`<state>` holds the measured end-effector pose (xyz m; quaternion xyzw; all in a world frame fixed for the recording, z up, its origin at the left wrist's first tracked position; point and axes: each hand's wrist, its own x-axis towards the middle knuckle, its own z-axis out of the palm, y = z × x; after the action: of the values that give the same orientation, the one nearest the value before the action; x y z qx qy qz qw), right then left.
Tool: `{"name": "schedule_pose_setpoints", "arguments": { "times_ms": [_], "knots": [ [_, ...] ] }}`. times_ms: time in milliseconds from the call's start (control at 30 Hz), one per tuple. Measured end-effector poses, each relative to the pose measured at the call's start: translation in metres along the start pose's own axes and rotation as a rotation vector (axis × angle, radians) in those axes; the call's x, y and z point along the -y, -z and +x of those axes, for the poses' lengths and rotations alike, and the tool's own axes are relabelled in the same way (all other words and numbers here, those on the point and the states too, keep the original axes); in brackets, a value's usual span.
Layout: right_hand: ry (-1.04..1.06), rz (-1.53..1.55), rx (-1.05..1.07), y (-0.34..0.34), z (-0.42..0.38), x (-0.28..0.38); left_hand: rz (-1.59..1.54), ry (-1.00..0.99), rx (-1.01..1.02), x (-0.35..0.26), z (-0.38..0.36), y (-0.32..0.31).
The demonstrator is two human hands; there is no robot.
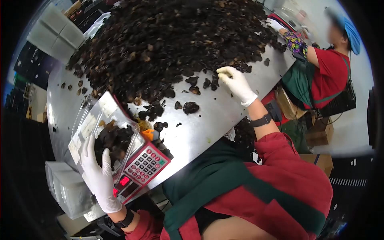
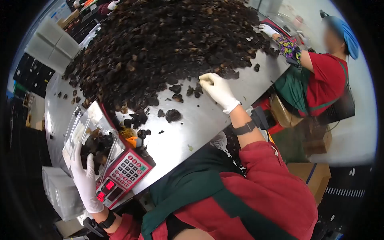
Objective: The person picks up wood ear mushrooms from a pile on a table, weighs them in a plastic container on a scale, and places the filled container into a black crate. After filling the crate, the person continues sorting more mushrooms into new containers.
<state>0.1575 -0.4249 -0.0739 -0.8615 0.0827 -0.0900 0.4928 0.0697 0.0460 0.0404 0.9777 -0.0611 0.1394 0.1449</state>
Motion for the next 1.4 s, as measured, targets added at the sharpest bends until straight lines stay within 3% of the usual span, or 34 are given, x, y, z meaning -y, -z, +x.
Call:
{"name": "schedule_pose_setpoints", "arguments": {
  "times_ms": [200,267,333,367,467,533,600,733,867,1067,1167,1267,1333,1400],
  "knots": [
    [0.359,-0.320,0.047,-0.025,-0.008,0.005,0.009,-0.030,0.025,-0.009,-0.003,-0.002],
    [0.472,-0.448,0.059,-0.048,-0.001,0.013,-0.112,-0.016,-0.131,-0.012,-0.004,-0.002],
    [0.500,-0.613,0.158,-0.066,0.008,0.016,-0.133,0.033,-0.135,-0.010,-0.016,0.000],
    [0.557,-0.671,0.075,-0.074,0.010,0.013,-0.140,0.034,-0.183,-0.011,-0.021,0.000],
    [0.456,-0.484,0.003,-0.085,0.019,-0.005,-0.116,0.089,-0.249,-0.014,-0.040,0.004],
    [0.534,-0.357,-0.132,-0.082,0.019,-0.007,-0.151,0.166,-0.334,-0.012,-0.054,0.007],
    [0.494,-0.284,-0.139,-0.077,0.013,-0.001,-0.102,0.190,-0.349,-0.009,-0.064,0.010],
    [0.611,-0.168,-0.072,-0.068,-0.033,0.037,-0.276,0.283,-0.505,0.003,-0.084,0.013],
    [0.807,-0.518,0.062,-0.084,-0.060,0.050,-0.200,0.325,-0.596,0.013,-0.097,0.021],
    [0.710,-0.361,0.142,-0.093,-0.034,0.028,-0.131,0.327,-0.654,0.018,-0.113,0.036],
    [0.483,-0.061,0.117,-0.095,-0.021,0.048,-0.126,0.354,-0.666,0.017,-0.116,0.037],
    [0.297,0.096,0.137,-0.104,-0.012,0.101,-0.182,0.328,-0.661,0.020,-0.105,0.033],
    [0.298,0.217,0.223,-0.113,-0.026,0.166,-0.239,0.304,-0.605,0.022,-0.094,0.029],
    [0.454,0.465,0.331,-0.140,-0.033,0.202,-0.331,0.306,-0.588,0.018,-0.078,0.024]
  ]
}}
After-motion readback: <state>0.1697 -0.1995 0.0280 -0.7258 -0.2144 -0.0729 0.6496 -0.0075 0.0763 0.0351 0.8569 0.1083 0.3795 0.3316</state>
